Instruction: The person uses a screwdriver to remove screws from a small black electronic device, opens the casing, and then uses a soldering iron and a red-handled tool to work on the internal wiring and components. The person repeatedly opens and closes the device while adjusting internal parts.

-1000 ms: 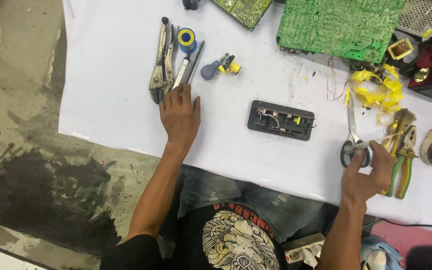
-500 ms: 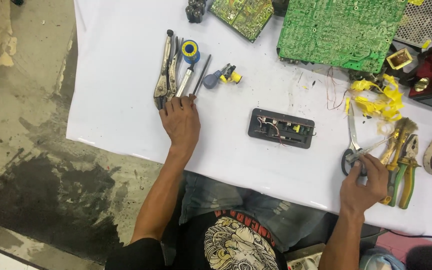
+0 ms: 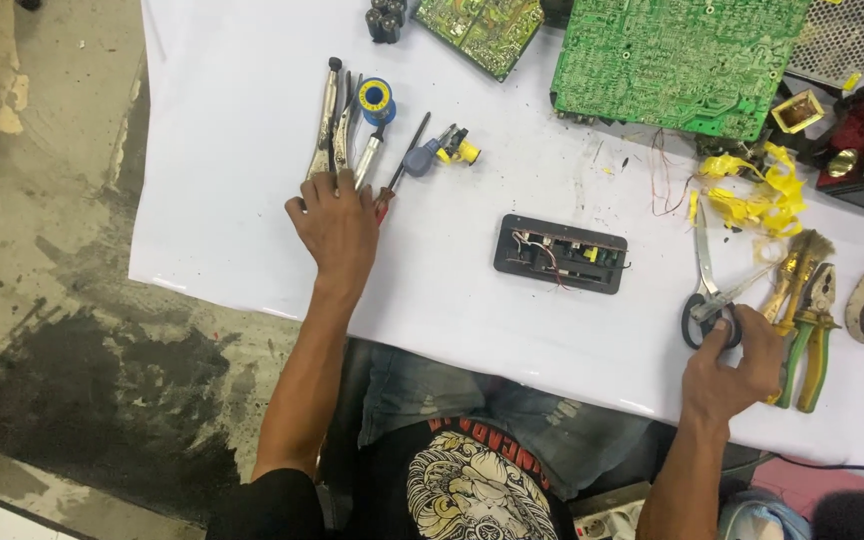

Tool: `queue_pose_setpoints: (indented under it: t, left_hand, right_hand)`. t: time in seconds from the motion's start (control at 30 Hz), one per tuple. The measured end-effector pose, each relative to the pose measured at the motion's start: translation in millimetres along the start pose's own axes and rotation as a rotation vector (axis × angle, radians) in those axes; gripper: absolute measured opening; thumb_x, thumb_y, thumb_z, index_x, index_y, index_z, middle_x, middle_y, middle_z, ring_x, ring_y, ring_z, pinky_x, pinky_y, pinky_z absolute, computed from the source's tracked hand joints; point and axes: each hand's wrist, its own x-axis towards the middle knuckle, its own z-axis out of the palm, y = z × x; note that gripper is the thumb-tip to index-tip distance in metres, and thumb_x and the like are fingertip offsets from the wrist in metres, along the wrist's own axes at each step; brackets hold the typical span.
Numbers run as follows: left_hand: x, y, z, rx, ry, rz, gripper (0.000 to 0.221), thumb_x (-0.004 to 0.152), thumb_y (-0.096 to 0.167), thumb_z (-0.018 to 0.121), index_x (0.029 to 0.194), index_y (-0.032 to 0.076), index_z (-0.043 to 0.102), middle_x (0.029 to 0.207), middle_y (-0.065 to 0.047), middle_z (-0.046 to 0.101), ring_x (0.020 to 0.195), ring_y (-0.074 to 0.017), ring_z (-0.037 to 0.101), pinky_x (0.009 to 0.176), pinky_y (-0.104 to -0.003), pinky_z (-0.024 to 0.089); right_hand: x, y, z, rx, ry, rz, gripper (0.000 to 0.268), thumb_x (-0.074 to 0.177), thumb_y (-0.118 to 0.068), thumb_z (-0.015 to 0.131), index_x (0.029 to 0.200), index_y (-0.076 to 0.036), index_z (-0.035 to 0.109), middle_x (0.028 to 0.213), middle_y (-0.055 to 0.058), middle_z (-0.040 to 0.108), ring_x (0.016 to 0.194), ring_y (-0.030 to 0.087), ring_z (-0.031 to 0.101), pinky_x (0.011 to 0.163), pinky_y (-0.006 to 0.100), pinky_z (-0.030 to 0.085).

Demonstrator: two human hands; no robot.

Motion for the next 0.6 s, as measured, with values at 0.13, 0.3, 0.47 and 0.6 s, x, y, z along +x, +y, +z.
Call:
queue_pose_setpoints:
  t: [0.13,0.3,0.47,0.6]
  left_hand:
    - [3.7,-7.1,2.6,-0.006,-0.117,0.059,0.022,0.089,0.033,0.077,0.098,0.014,0.073,0.096,-0.007,0.070,0.087,-0.0268,0.063,0.072,-0.042,0.042]
    - [4.4,-8.8,-3.8,-0.066,-0.042,0.151,0.032,0.074,0.022,0.093,0.094,0.010,0.070,0.093,-0.010,0.062,0.089,-0.0300,0.062,0.078,-0.046,0.043]
    - [2.2,-1.1,-29.7,-0.167,0.028,0.186,0.023,0.080,0.024,0.090,0.086,0.012,0.072,0.090,-0.008,0.060,0.088,-0.0273,0.061,0.083,-0.046,0.043]
    - [-4.5,5.9,-34.7,-0.206,-0.017,0.229,0.040,0.067,0.036,0.097,0.079,0.008,0.071,0.090,-0.014,0.060,0.091,-0.0328,0.060,0.082,-0.051,0.041]
  right_hand:
    - [-2.1,8.6,2.9,-0.077,-0.119,0.015,0.025,0.104,0.013,0.066,0.128,0.018,0.071,0.122,0.032,0.070,0.115,0.049,0.064,0.103,0.058,0.052]
    - [-8.2,24.2,13.4,-0.132,-0.084,0.000,0.031,0.091,0.007,0.073,0.122,0.004,0.073,0.117,0.021,0.068,0.110,0.045,0.067,0.094,0.052,0.052]
    - [-4.0,14.3,8.2,-0.102,-0.103,0.000,0.037,0.091,0.013,0.071,0.127,0.007,0.073,0.120,0.023,0.067,0.112,0.046,0.066,0.096,0.053,0.054]
    - [0.6,6.7,5.7,-0.102,-0.115,-0.008,0.038,0.090,0.016,0.070,0.128,0.008,0.072,0.122,0.024,0.065,0.114,0.047,0.064,0.097,0.056,0.052]
